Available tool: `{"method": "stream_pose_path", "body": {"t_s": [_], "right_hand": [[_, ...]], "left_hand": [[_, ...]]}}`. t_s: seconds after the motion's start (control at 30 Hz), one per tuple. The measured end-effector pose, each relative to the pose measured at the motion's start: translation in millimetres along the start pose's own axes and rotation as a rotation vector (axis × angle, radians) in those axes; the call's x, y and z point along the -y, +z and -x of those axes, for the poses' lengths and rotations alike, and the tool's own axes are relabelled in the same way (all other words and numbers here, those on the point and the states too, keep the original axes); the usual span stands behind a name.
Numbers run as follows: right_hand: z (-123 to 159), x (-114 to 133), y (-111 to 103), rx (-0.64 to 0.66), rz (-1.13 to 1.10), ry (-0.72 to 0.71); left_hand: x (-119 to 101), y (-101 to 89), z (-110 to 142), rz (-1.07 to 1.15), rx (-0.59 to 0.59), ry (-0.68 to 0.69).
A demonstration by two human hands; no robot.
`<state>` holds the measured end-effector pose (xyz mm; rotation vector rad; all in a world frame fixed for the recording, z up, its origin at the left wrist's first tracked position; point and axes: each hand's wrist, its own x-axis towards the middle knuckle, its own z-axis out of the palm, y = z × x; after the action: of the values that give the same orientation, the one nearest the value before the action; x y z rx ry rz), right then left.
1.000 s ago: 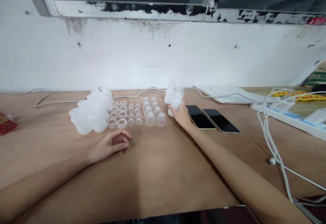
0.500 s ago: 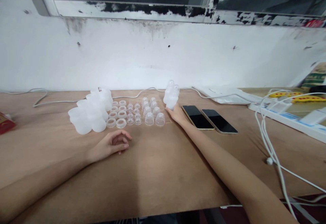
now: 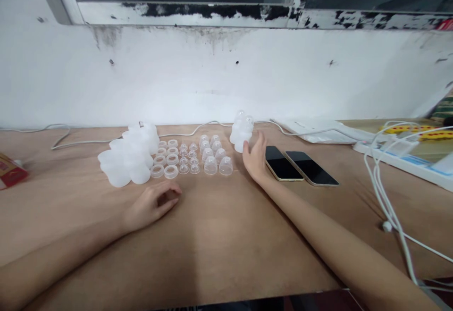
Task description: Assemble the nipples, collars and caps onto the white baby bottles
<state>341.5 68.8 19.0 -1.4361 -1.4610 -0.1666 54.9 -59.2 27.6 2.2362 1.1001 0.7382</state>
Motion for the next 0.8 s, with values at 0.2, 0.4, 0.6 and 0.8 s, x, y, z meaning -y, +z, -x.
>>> {"method": "stream_pose_path", "body": {"t_s": [0.2,0.4,0.6,0.8], "right_hand": [[55,82,-22,0.411,-0.158,-0.608],[92,109,-18,1.092,-0.202,-0.804],[84,101,-18,1.097,-0.251,-0.795],[85,104,-18,1.095,-0.253,-0.798]], "left_hand": [[8,-5.5,0,-0.447,0.103,0.146],[8,-7.3,-2,-0.509,0.140,0.210],[7,-7.6,-1,-0.509,0.130,0.221],[7,-8.2,-1,-0.494,0.133,0.212]]}}
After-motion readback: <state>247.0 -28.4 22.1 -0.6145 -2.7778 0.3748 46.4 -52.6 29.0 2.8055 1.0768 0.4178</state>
